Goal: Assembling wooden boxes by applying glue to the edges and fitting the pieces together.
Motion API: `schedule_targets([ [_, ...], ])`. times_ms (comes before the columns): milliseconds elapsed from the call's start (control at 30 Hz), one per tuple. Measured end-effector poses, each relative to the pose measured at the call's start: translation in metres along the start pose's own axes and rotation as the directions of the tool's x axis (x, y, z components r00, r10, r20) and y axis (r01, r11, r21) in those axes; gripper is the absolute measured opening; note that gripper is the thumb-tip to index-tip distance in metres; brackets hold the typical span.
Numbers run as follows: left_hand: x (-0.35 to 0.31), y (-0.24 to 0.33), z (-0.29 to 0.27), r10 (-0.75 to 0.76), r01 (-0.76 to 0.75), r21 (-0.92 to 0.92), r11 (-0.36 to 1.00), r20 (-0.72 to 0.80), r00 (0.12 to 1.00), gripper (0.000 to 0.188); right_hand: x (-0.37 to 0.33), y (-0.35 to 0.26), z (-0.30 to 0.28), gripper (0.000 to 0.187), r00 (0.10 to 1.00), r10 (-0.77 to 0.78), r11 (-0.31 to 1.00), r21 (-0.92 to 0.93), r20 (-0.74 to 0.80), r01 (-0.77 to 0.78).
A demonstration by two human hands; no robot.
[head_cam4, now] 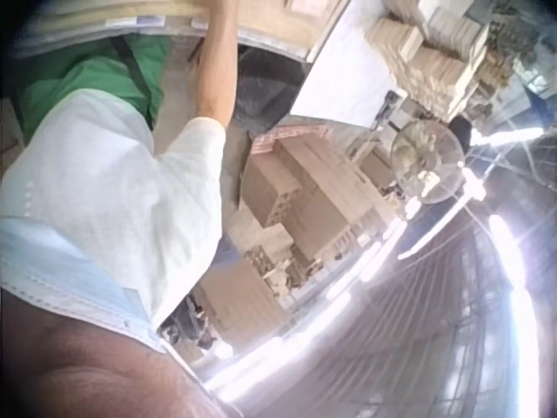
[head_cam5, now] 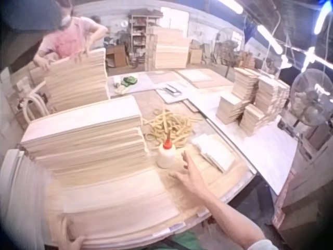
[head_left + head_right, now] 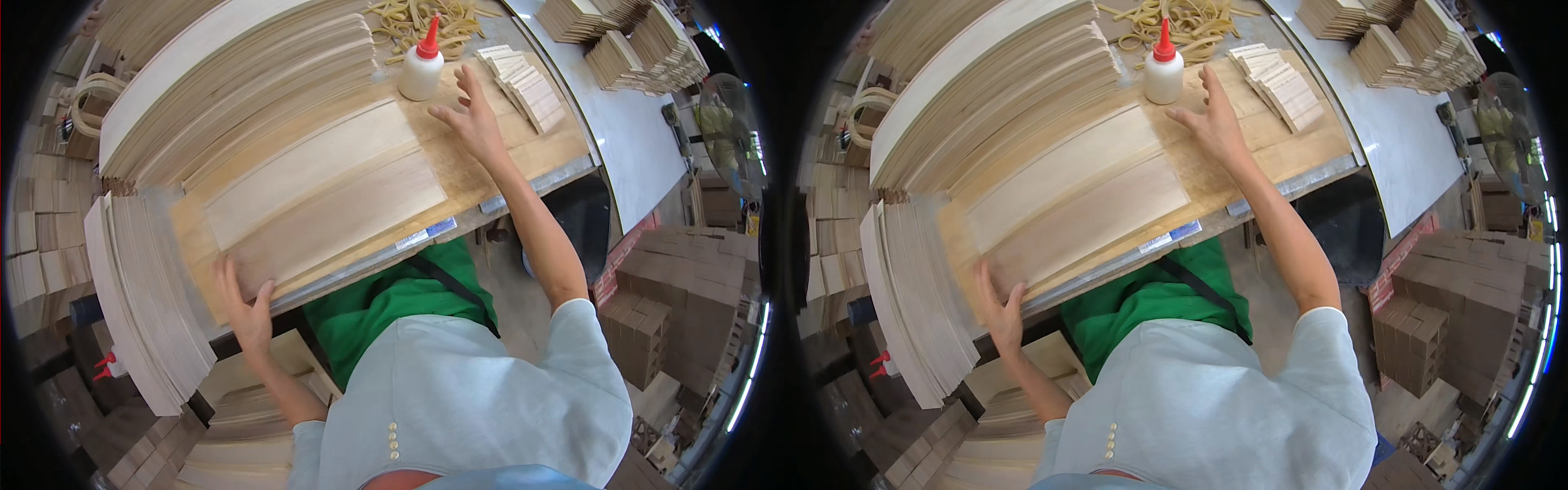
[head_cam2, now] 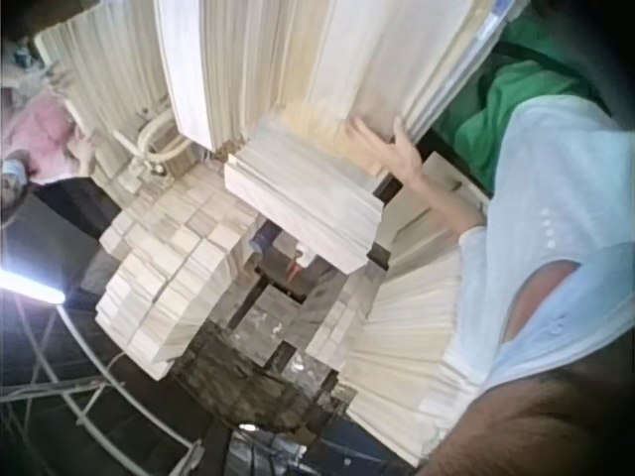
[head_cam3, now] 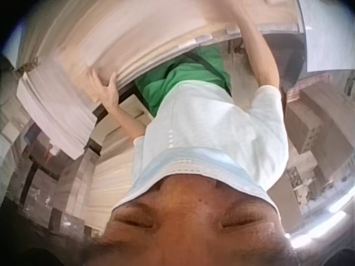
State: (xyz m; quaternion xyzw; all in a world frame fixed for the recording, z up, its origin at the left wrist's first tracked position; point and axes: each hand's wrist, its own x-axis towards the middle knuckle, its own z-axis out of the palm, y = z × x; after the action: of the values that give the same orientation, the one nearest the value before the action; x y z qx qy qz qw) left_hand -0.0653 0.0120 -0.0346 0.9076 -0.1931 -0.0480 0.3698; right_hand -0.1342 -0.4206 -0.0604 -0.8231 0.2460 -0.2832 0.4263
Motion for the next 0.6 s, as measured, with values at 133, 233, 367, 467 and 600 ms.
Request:
schedule_targets([
  [133,0.001,0.032,0.015,0.098,-0.098,-0.047,0.994,-0.007,0.995,0.053,0.032,0.003,0.024,0.071,0.996,0.049,0.967,0.245,0.074,-0.066],
  [233,0.003,0.051,0.028,0.157,-0.153,-0.106,0.983,0.032,0.987,0.046,0.038,-0.002,0.035,0.066,0.997,0.048,0.978,0.198,0.057,-0.058],
  [367,0.013,0.074,0.052,0.285,-0.269,-0.180,0.946,0.068,0.956,0.044,0.034,-0.007,0.033,0.064,0.986,0.168,0.966,0.194,0.020,-0.168],
  [467,0.016,0.093,0.062,0.320,-0.291,-0.289,0.912,0.057,0.946,0.047,0.007,-0.023,0.004,0.061,0.984,0.125,0.923,0.349,0.125,-0.162],
  [600,0.020,0.126,0.087,0.177,-0.021,-0.791,0.612,0.111,0.978,0.052,-0.060,-0.070,-0.018,0.067,0.877,-0.037,0.990,0.138,0.480,-0.034],
])
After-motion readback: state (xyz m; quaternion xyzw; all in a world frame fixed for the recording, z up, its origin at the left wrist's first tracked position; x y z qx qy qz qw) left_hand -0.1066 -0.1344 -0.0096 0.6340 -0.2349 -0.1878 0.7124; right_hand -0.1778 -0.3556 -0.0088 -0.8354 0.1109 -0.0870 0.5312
